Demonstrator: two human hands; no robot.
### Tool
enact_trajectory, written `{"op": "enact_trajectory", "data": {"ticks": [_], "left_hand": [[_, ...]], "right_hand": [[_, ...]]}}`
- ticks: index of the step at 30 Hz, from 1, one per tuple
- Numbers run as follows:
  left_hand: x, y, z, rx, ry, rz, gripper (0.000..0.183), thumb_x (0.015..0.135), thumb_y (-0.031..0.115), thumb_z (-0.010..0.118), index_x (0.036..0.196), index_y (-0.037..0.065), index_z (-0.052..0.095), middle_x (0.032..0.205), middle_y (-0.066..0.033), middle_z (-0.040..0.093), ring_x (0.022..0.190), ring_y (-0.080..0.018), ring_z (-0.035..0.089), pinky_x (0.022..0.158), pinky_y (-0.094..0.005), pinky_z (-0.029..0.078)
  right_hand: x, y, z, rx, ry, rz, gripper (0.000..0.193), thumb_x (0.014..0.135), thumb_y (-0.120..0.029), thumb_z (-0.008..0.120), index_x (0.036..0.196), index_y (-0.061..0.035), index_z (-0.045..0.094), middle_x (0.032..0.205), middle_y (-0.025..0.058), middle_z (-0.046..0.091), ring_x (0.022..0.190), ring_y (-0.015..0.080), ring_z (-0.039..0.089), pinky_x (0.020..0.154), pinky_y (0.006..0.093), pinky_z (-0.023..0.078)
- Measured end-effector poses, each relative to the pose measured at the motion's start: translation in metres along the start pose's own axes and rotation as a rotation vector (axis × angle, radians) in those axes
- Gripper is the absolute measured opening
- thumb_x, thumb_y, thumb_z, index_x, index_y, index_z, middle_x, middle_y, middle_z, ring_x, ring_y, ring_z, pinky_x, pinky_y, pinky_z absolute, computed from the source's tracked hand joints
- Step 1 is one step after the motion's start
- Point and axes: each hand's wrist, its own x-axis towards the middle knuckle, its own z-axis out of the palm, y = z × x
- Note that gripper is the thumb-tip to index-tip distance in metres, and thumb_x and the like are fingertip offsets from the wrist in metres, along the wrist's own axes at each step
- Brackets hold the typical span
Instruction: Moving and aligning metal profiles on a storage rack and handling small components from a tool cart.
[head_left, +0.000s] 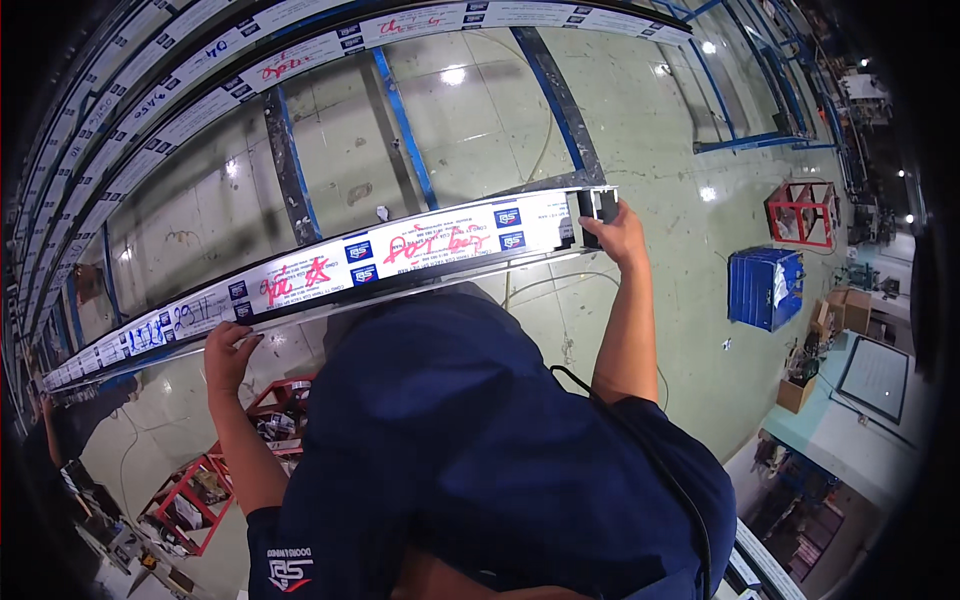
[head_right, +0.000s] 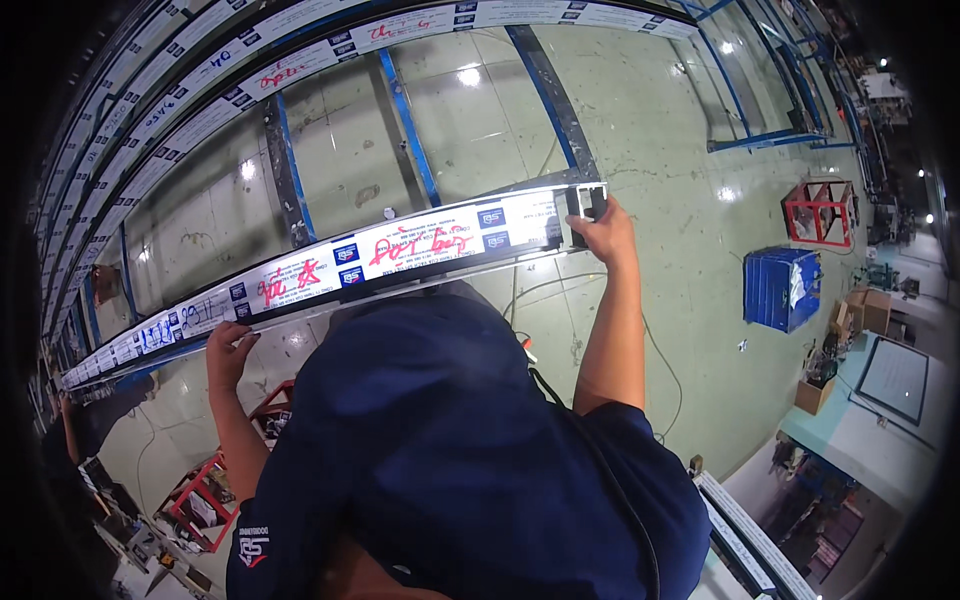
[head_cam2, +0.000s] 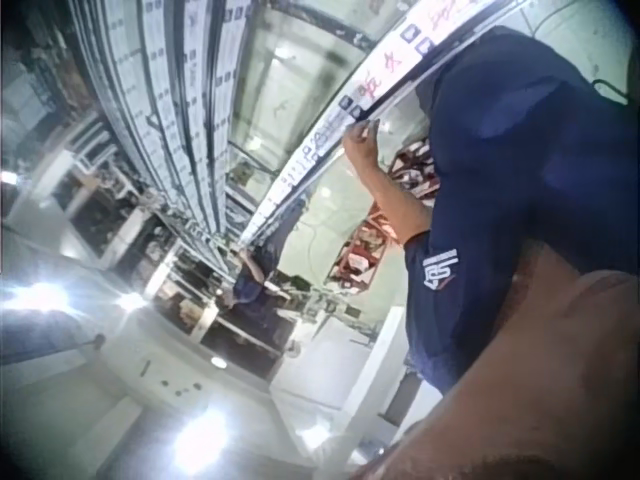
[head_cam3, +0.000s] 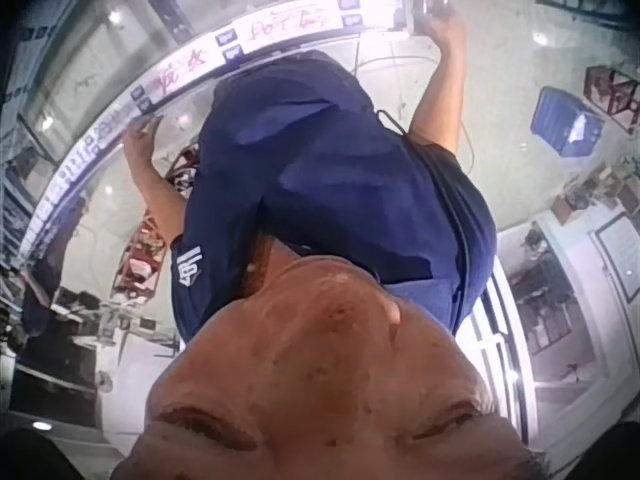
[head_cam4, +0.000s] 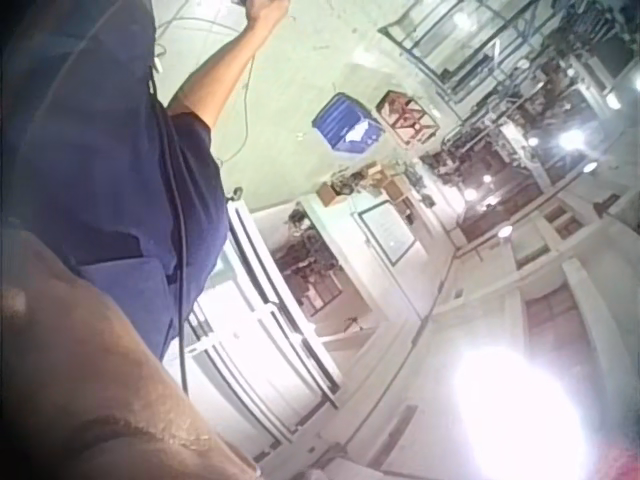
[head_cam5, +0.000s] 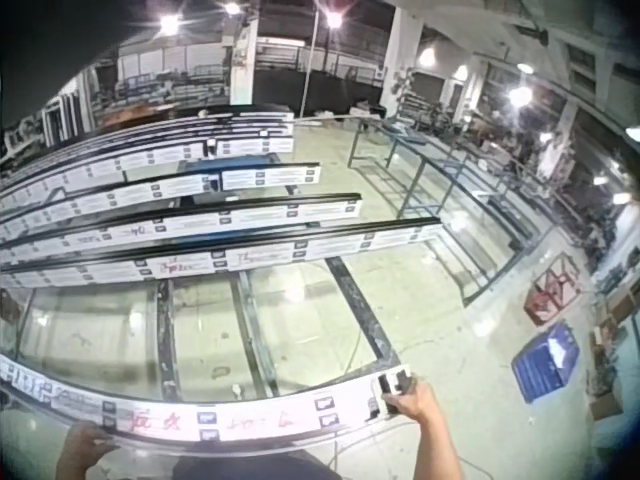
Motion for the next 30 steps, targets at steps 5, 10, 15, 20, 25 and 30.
{"op": "enact_trajectory", "data": {"ticks": [5, 10, 15, 20, 25, 30], "left_hand": [[0.001, 0.005, 0.004, -0.007, 0.060, -0.019, 0.022, 0.075, 0.016, 0.085, 0.088, 0.002, 0.075, 0.090, -0.0107, 0.068, 0.088, -0.0303, 0.066, 0.081, -0.0388, 0.052], [0.002, 0.006, 0.010, -0.002, 0.249, 0.111, 0.023, 0.071, 0.016, 0.088, 0.083, 0.003, 0.074, 0.090, -0.0094, 0.066, 0.090, -0.0298, 0.064, 0.082, -0.0395, 0.051], [-0.002, 0.002, 0.018, -0.055, 0.145, 0.013, 0.025, 0.068, 0.016, 0.090, 0.079, 0.004, 0.072, 0.089, -0.0085, 0.065, 0.089, -0.0293, 0.063, 0.080, -0.0401, 0.051], [-0.001, 0.004, 0.024, -0.110, 0.199, -0.001, 0.025, 0.067, 0.017, 0.091, 0.078, 0.005, 0.072, 0.087, -0.0086, 0.067, 0.087, -0.0297, 0.064, 0.079, -0.0409, 0.051], [-0.019, -0.004, 0.034, -0.004, 0.372, 0.085, 0.032, 0.068, 0.029, 0.091, 0.085, 0.009, 0.074, 0.092, -0.0096, 0.069, 0.093, -0.0318, 0.063, 0.086, -0.0444, 0.048], [-0.011, -0.004, 0.036, -0.013, 0.344, 0.017, 0.036, 0.075, 0.042, 0.085, 0.092, 0.012, 0.076, 0.099, -0.0112, 0.068, 0.103, -0.0328, 0.062, 0.094, -0.0464, 0.046]], "right_hand": [[0.005, -0.003, 0.019, -0.028, -0.014, 0.015, 0.073, 0.070, -0.046, 0.090, 0.119, 0.0020, 0.067, 0.105, 0.0163, 0.076, 0.094, 0.0246, 0.074, 0.086, 0.0355, 0.057], [0.017, 0.009, 0.030, -0.115, -0.004, 0.041, 0.080, 0.070, -0.047, 0.089, 0.128, 0.0027, 0.063, 0.113, 0.0200, 0.074, 0.104, 0.0294, 0.072, 0.091, 0.0388, 0.056], [0.009, 0.016, 0.033, -0.048, -0.016, -0.064, 0.081, 0.069, -0.050, 0.088, 0.126, 0.0027, 0.062, 0.114, 0.0220, 0.073, 0.105, 0.0335, 0.072, 0.092, 0.0409, 0.055], [0.008, 0.019, 0.034, -0.066, -0.002, -0.088, 0.084, 0.069, -0.052, 0.088, 0.127, 0.0032, 0.060, 0.115, 0.0238, 0.072, 0.106, 0.0358, 0.071, 0.091, 0.0414, 0.055], [0.000, -0.020, 0.027, -0.067, -0.090, -0.112, 0.098, 0.072, -0.052, 0.087, 0.136, 0.0129, 0.052, 0.137, 0.0325, 0.058, 0.130, 0.0405, 0.056, 0.108, 0.0448, 0.045], [0.018, 0.037, 0.039, 0.110, -0.078, -0.254, 0.066, 0.081, -0.024, 0.086, 0.131, 0.0091, 0.058, 0.122, 0.0200, 0.067, 0.109, 0.0263, 0.064, 0.098, 0.0377, 0.050]]}}
